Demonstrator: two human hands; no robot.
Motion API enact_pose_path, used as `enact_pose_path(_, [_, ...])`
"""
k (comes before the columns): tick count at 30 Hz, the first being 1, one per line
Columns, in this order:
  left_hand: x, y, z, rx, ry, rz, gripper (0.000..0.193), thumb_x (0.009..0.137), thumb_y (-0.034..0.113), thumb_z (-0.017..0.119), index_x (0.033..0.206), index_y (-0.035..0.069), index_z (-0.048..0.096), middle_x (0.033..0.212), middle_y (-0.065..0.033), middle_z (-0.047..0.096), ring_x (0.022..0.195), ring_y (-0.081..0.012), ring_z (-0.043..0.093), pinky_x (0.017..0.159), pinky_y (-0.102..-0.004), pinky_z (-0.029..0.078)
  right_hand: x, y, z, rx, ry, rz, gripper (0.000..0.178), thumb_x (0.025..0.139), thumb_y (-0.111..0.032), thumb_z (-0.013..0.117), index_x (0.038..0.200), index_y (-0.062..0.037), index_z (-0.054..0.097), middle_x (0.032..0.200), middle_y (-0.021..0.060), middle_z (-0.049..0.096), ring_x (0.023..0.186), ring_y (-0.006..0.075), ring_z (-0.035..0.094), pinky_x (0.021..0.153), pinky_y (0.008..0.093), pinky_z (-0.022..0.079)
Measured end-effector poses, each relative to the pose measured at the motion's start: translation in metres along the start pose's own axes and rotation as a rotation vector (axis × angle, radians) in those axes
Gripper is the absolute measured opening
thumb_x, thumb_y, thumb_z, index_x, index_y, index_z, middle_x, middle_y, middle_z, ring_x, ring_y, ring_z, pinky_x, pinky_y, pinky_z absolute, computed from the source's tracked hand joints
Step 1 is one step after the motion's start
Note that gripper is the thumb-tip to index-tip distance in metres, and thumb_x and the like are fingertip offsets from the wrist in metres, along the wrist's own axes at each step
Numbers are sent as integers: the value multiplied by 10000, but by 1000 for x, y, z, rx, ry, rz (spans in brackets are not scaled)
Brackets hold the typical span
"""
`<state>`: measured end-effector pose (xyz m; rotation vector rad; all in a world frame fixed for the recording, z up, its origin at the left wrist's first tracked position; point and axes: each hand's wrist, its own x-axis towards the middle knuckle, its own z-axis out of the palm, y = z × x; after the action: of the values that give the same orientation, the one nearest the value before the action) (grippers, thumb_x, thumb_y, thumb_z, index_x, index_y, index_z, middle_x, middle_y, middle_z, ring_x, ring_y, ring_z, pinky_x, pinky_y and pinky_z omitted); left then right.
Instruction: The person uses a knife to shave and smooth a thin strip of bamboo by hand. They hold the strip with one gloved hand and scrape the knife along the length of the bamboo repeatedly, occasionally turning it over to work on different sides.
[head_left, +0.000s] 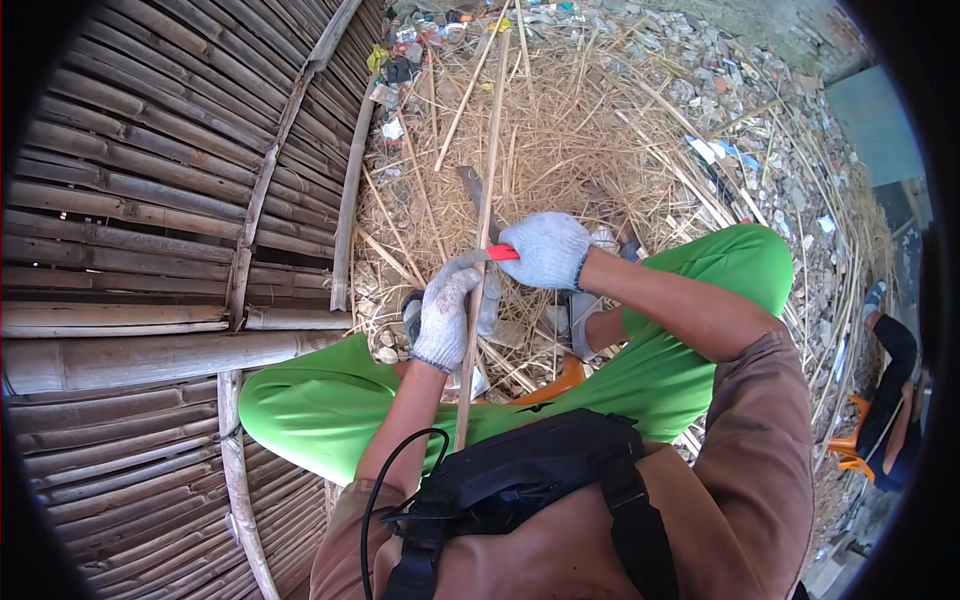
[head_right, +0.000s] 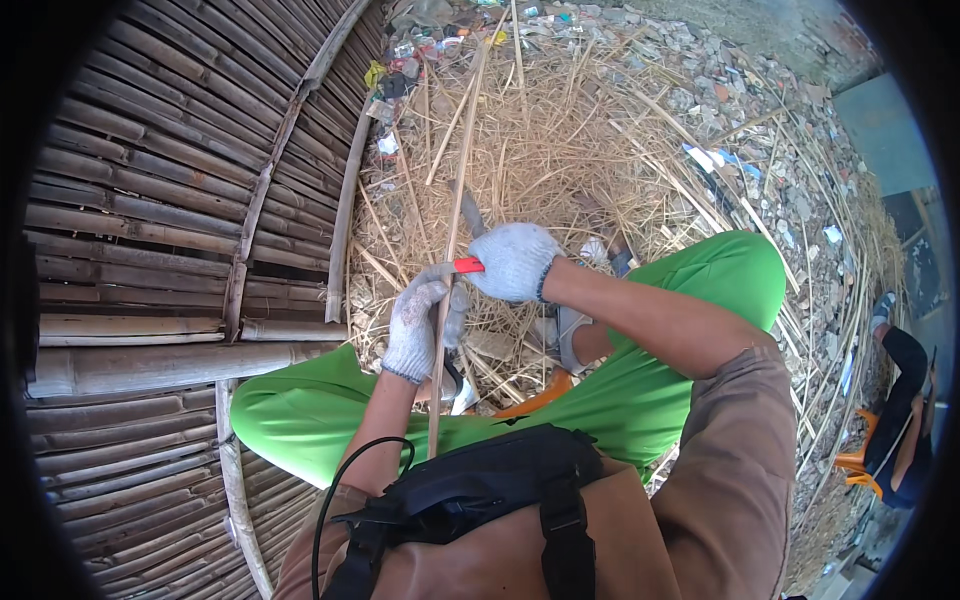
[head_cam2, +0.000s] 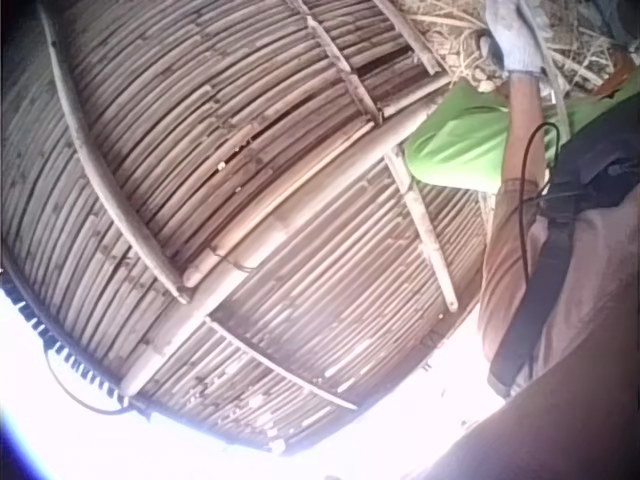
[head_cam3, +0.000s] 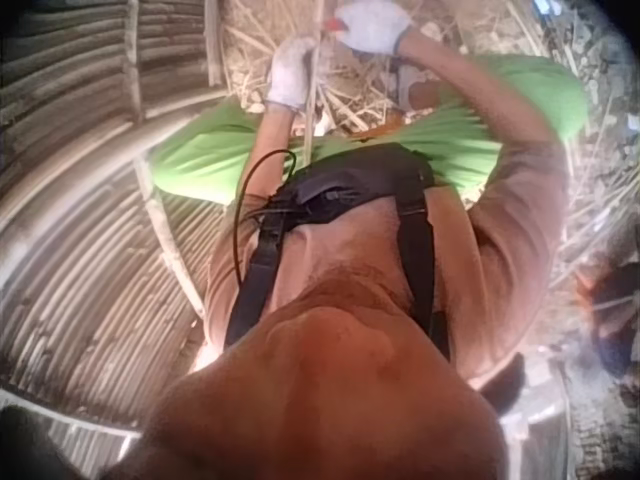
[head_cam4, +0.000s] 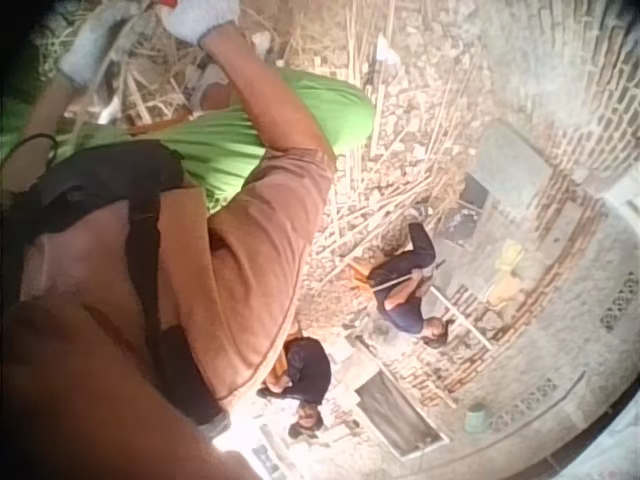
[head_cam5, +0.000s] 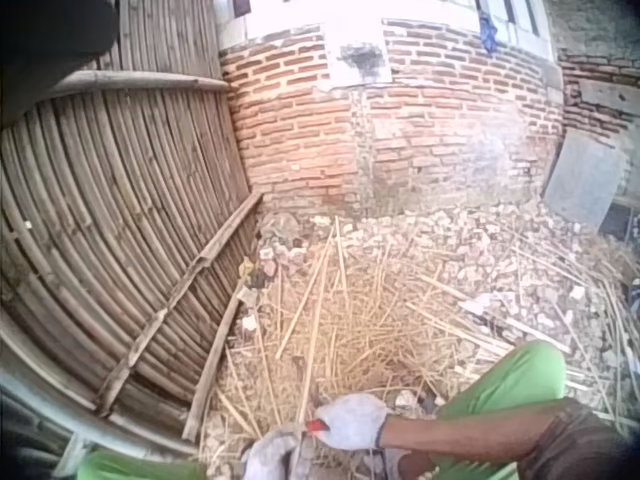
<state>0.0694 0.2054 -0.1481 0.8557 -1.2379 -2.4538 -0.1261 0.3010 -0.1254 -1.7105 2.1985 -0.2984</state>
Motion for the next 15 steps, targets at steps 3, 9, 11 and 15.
enact_pose_path(3, [2, -2, 0, 8, 1, 3, 314, 1004, 194, 588, 1257, 8, 579, 842, -92, 665, 490, -144, 539, 412, -282, 440, 0, -1, 3, -23, -8, -7, 347, 936, -428, 626, 859, -121, 768, 847, 185, 760, 824, 394, 763, 739, 536, 615])
enact_pose_path(9, [3, -9, 5, 105, -15, 17, 254, 1079, 184, 535, 1264, 12, 558, 816, -62, 629, 497, -116, 516, 403, -252, 411, 6, 14, 0, -82, 48, 139, 264, 912, -394, 649, 886, -161, 771, 828, 151, 758, 806, 386, 759, 724, 516, 610])
enact_pose_path(11, [-1, -12, 10, 156, -11, 24, 261, 1085, 205, 534, 1253, 5, 549, 808, -58, 614, 481, -114, 492, 392, -248, 394, 9, 23, -10, -14, 99, 207, 264, 908, -391, 651, 890, -160, 778, 829, 151, 760, 803, 386, 760, 723, 516, 612])
enact_pose_path(15, [-16, -22, 27, 187, -77, -10, 271, 1090, 211, 526, 1260, 2, 541, 808, -48, 616, 477, -104, 491, 381, -237, 385, 33, 94, -48, -158, 185, 367, 291, 917, -400, 636, 896, -146, 778, 869, 162, 764, 803, 369, 761, 723, 516, 615])
